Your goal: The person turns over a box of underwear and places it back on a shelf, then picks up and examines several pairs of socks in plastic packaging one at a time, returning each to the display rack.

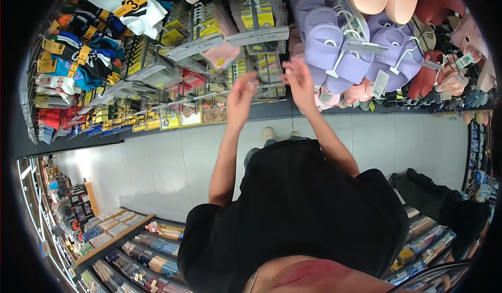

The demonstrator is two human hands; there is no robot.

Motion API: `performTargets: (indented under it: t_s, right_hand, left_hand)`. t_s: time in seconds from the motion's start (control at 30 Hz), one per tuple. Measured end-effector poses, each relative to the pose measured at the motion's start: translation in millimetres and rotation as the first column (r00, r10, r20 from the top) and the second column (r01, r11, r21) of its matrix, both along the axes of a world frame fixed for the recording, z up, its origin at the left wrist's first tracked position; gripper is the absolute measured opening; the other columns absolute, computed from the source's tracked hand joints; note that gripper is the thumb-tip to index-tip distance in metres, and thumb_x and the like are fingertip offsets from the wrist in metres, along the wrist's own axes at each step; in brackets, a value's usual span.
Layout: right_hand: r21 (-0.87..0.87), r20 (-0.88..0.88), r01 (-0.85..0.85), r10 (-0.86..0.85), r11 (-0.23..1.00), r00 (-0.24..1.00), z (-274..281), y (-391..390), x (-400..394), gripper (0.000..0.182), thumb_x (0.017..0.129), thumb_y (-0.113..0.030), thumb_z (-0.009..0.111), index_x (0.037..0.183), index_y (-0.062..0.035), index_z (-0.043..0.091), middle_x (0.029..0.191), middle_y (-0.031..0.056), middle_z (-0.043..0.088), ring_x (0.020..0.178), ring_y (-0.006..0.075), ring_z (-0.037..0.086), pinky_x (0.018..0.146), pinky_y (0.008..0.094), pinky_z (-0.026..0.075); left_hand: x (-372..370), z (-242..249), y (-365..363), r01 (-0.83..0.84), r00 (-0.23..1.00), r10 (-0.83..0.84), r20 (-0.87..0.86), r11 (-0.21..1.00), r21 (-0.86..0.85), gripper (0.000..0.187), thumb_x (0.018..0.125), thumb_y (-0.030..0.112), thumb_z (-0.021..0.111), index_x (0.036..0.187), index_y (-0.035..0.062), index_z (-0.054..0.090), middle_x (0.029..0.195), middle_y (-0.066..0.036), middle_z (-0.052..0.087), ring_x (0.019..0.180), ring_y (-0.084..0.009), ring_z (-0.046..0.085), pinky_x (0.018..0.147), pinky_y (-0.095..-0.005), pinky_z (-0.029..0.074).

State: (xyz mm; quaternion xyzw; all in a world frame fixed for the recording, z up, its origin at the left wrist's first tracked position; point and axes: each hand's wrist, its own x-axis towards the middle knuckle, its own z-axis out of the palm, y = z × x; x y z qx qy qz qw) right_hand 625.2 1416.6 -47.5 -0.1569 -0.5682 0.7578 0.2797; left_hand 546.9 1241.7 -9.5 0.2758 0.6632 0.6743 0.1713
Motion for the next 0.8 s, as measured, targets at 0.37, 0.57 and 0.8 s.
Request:
performTargets:
  t_s: [0.37,0.57,0.8]
  right_hand:
    - [0.504,0.125,0.063,-0.145,0.861,0.981,40,17,-47,0.07,0.085,-0.022,0.066,0.141,-0.0009,0.029,0.12,0.0141,0.057,0.076,0.016,0.064,0.067,0.0296,0.051]
    - [0.581,0.146,0.016,-0.123,0.813,0.982,45,9,-51,0.038,0.086,-0.023,0.064,0.118,-0.0029,0.057,0.097,0.0098,0.06,0.075,0.0183,0.062,0.067,0.0295,0.05]
    - [0.39,-0.001,0.058,-0.062,0.919,0.998,15,13,-57,0.012,0.097,-0.01,0.048,0.103,-0.0031,0.054,0.083,-0.0003,0.055,0.076,0.0069,0.054,0.064,0.0219,0.045]
  left_hand:
    - [-43,20,64,-0.091,0.993,0.079,0.09,0.987,0.132,0.065,0.091,0.006,0.055,0.146,0.006,0.021,0.143,-0.015,0.036,0.097,-0.0219,0.064,0.065,-0.0275,0.056]
    - [-52,16,54,-0.15,0.987,0.143,0.072,0.982,0.114,0.067,0.089,0.007,0.057,0.145,0.0034,0.021,0.147,-0.017,0.03,0.095,-0.0205,0.064,0.064,-0.0266,0.055]
    - [-51,4,42,-0.176,0.983,0.172,0.06,0.981,0.082,0.063,0.09,0.008,0.058,0.144,0.0031,0.027,0.147,-0.015,0.033,0.088,-0.0169,0.065,0.062,-0.0234,0.053]
